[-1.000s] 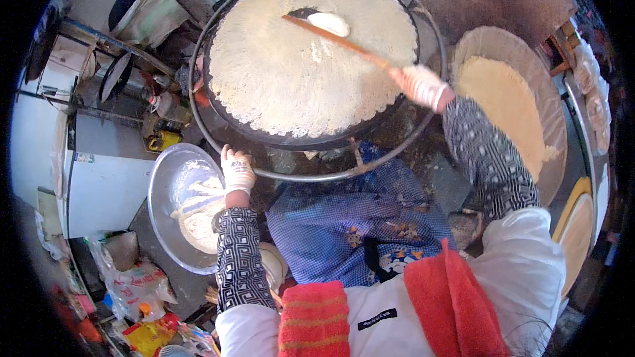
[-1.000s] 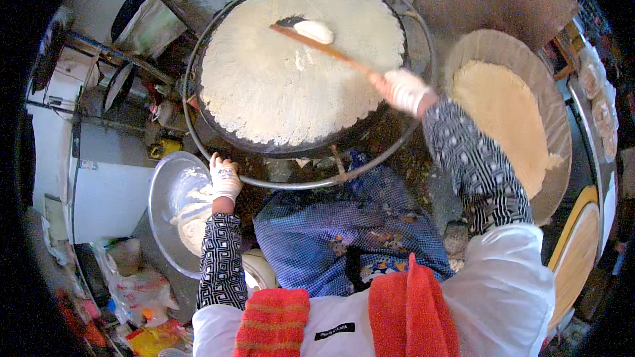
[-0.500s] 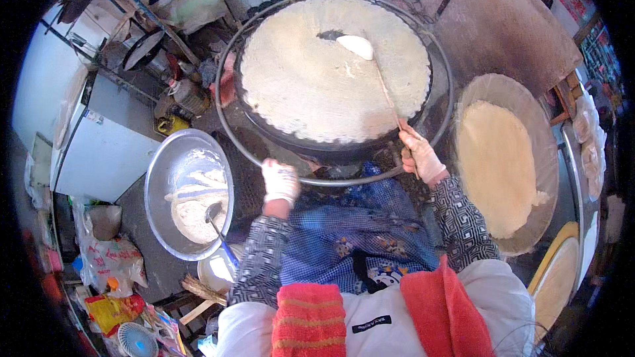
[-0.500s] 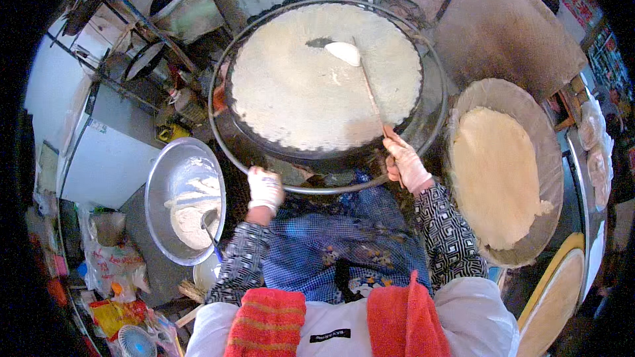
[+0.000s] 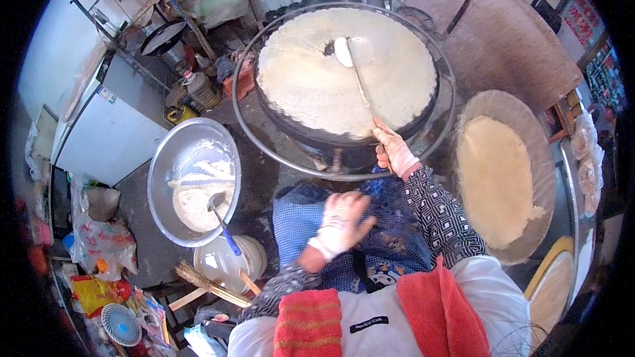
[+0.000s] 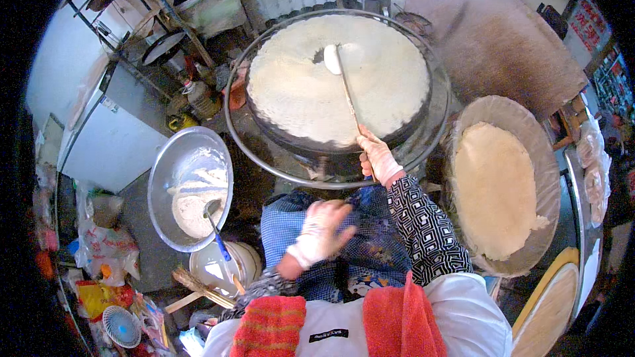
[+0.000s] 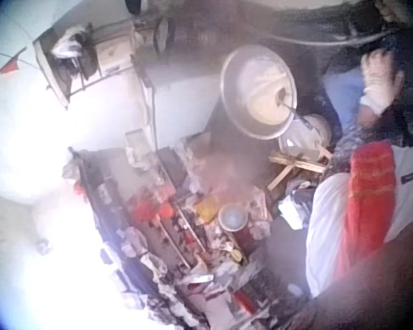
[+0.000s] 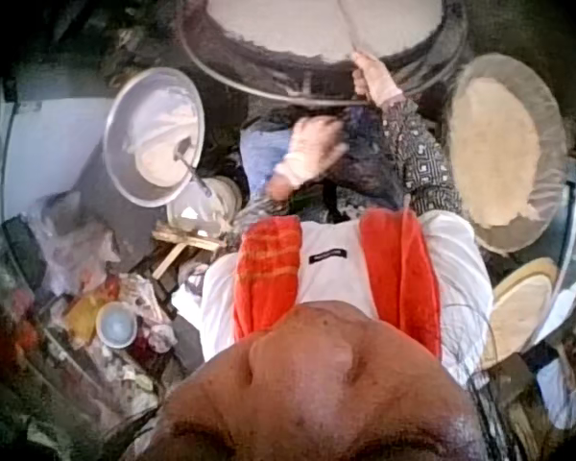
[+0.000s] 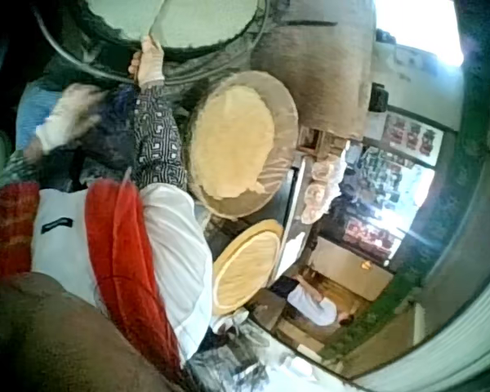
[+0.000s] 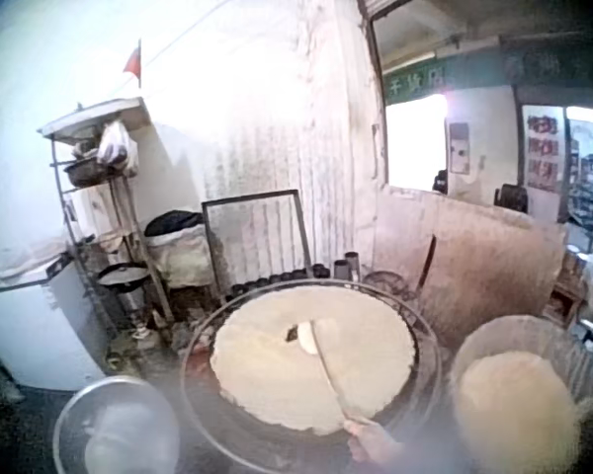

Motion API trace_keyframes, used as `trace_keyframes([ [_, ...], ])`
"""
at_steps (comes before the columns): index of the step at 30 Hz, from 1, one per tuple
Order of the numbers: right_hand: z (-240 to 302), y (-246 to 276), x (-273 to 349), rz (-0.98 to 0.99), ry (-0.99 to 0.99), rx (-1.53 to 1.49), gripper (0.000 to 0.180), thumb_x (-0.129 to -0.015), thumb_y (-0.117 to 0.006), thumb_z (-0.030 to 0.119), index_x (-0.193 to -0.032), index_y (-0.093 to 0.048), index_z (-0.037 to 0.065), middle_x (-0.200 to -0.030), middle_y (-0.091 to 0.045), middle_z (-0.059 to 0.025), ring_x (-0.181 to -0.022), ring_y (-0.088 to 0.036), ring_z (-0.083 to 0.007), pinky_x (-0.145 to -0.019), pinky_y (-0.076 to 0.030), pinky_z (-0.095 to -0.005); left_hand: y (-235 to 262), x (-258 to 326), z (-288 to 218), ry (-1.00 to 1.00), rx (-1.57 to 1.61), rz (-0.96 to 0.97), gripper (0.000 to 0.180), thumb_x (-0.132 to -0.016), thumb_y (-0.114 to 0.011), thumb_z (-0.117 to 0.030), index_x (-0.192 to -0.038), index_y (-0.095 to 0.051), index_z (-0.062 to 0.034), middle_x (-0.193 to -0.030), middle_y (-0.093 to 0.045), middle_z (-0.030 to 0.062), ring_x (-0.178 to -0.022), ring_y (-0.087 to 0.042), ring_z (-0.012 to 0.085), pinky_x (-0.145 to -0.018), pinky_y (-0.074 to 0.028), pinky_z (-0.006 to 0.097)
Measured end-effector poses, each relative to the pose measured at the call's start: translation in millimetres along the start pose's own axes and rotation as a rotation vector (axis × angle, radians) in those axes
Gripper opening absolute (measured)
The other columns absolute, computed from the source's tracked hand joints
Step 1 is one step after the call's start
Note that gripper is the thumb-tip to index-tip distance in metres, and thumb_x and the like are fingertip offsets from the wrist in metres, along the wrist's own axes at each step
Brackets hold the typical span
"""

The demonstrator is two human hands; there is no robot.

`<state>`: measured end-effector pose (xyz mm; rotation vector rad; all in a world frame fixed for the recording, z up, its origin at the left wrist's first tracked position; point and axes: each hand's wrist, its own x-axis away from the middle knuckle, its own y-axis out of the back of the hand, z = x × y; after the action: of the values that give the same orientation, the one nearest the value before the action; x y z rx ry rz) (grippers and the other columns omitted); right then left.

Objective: The person spreads batter onto a large circular griddle using a wooden stick, flips the crepe with a blue scraper, and removes it to a basket before repeating the process with a ladle.

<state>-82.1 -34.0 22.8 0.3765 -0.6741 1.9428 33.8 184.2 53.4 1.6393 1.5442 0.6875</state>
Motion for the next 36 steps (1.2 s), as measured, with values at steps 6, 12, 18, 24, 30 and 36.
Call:
trace_keyframes([
  [6, -20, -46, 18, -0.1, -0.005, -0.012, 0.042, -0.097, -0.058, 0.027, -0.137, -0.05, 0.035, -0.056, -0.042, 0.001, -0.039, -0.037, -0.0111, -0.036, -0.033, -0.0285, 51, 144, 127, 0.609, -0.268, -0.159, 0.056, -0.085, -0.065, -0.038, -0.129, -0.052, -0.0062, -0.127, -0.055, 0.0209, -0.113, -0.055, 0.0388, -0.1, -0.042, 0.048],
  [12, -42, -70, 35, 0.004, -0.056, -0.173, 0.044, -0.096, -0.058, 0.033, -0.138, -0.046, 0.039, -0.055, -0.039, 0.0021, -0.04, -0.035, -0.0101, -0.038, -0.031, -0.0262, 46, 217, 219, 1.434, -0.157, 0.009, 0.058, -0.091, -0.052, -0.025, -0.14, -0.032, -0.0009, -0.134, -0.049, 0.0288, -0.123, -0.051, 0.0429, -0.103, -0.043, 0.046],
  [18, -66, -39, 59, 0.167, 0.032, -0.622, 0.036, -0.099, -0.054, 0.03, -0.134, -0.05, 0.04, -0.056, -0.041, 0.0032, -0.041, -0.033, -0.0091, -0.04, -0.028, -0.027, 22, 254, 237, 1.403, -0.11, -0.249, 0.059, -0.088, -0.047, -0.014, -0.143, -0.03, 0.0021, -0.13, -0.052, 0.031, -0.12, -0.053, 0.0438, -0.101, -0.043, 0.045],
  [24, -95, -25, 100, -0.099, 0.094, -0.561, 0.041, -0.098, -0.057, 0.025, -0.137, -0.05, 0.035, -0.051, -0.045, -0.0005, -0.038, -0.037, -0.0117, -0.036, -0.03, -0.0293, 34, 261, 154, 1.227, 0.551, -0.942, 0.07, -0.09, -0.054, -0.007, -0.152, -0.019, -0.0096, -0.089, -0.053, 0.0083, -0.062, -0.054, 0.0182, -0.053, -0.047, 0.032],
  [30, -83, -31, 99, -0.051, -0.005, -0.497, 0.039, -0.095, -0.062, 0.022, -0.132, -0.055, 0.034, -0.05, -0.045, -0.0003, -0.037, -0.038, -0.0129, -0.036, -0.034, -0.0316, 90, 196, 116, 0.848, 0.878, -1.086, 0.066, -0.094, -0.056, -0.014, -0.151, -0.023, -0.0085, -0.079, -0.049, -0.0003, -0.06, -0.045, 0.0071, -0.048, -0.038, 0.02],
  [36, -72, -21, 90, 0.035, -0.074, -0.495, 0.033, -0.095, -0.062, 0.021, -0.125, -0.061, 0.034, -0.05, -0.043, 0.001, -0.036, -0.033, -0.0113, -0.037, -0.03, -0.0302, 116, 55, 83, 0.693, 1.102, -0.736, 0.068, -0.094, -0.056, -0.012, -0.152, -0.021, -0.0131, -0.086, -0.05, -0.0002, -0.063, -0.046, 0.0068, -0.049, -0.039, 0.02],
])
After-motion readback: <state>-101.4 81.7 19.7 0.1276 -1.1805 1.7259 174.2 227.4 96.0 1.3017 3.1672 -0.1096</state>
